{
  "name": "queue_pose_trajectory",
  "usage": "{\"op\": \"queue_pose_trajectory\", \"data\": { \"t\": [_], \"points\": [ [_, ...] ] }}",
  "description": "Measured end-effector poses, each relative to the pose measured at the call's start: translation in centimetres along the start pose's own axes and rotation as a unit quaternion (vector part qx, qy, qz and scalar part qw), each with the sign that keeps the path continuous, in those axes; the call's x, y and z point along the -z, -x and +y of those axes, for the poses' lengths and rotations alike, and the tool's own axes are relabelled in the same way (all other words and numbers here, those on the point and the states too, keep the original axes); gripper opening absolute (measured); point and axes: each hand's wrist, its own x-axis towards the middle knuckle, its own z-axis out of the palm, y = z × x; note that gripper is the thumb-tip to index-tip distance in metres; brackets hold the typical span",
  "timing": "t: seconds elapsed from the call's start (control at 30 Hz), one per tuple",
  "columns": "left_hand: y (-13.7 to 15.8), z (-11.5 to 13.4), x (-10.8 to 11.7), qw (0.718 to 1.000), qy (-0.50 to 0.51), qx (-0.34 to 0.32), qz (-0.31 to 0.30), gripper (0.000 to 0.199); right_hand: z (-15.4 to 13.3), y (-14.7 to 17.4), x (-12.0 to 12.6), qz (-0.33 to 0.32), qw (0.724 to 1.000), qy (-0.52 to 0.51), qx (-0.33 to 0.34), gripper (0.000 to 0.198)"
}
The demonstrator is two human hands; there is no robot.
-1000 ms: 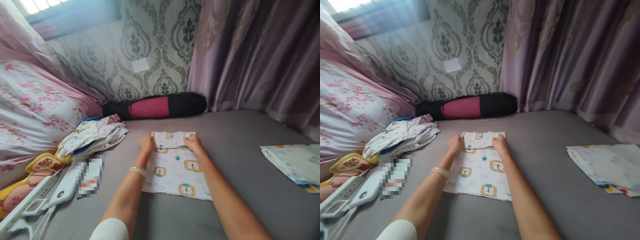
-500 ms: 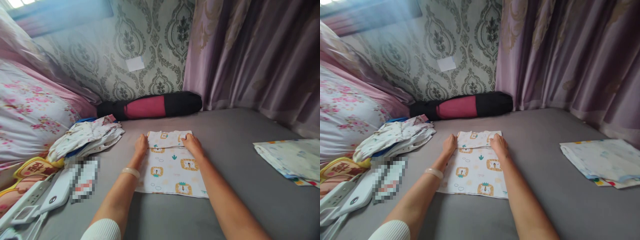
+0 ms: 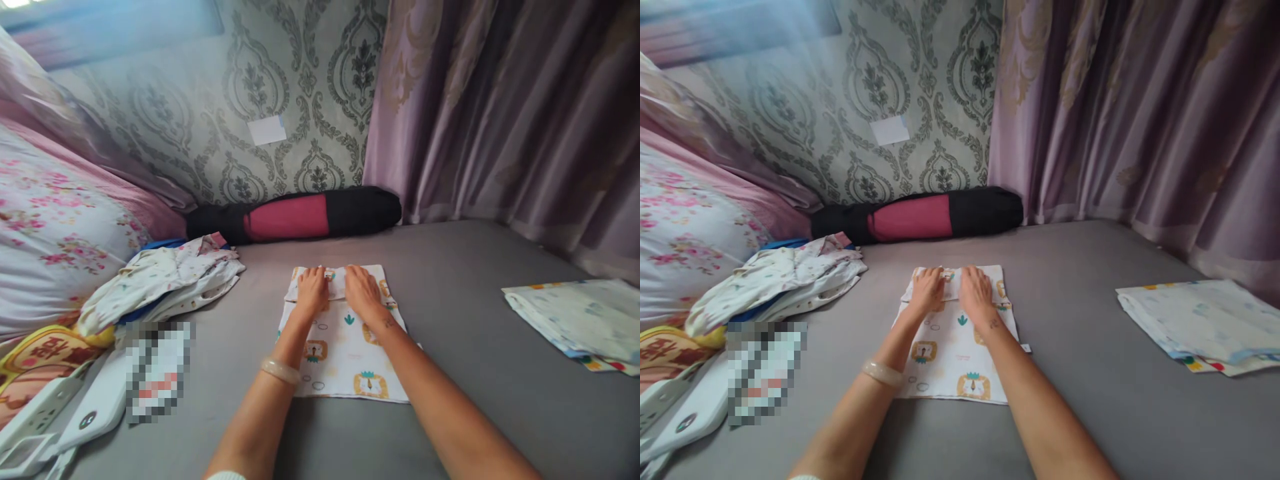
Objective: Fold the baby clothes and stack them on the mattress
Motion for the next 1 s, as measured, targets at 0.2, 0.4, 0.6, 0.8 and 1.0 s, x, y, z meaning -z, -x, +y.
{"op": "queue_pose_trajectory", "data": {
  "t": [0.2,0.4,0.6,0.8,1.0],
  "points": [
    [0.2,0.8,-2.9,0.998,0.034,-0.024,-0.047,0.044,-0.8,0.6,-2.9,-0.053,0.994,-0.014,0.097,0.052],
    [0.1,0.0,-3.1,0.999,0.027,0.008,-0.037,0.051,0.0,0.2,-3.4,-0.050,0.996,-0.001,0.075,0.053],
    [-0.2,-2.1,-3.0,0.998,0.012,0.065,-0.014,0.056,1.0,-0.4,-3.7,-0.044,0.999,0.022,0.022,0.055],
    [-0.3,-2.9,-2.9,0.993,0.018,0.111,-0.041,0.062,2.2,-0.6,-3.5,-0.057,0.997,0.033,-0.038,0.057],
    [-0.2,-2.1,-2.6,0.989,0.006,0.145,-0.037,0.064,2.6,-0.7,-3.3,-0.057,0.994,0.049,-0.082,0.061]
  ]
}}
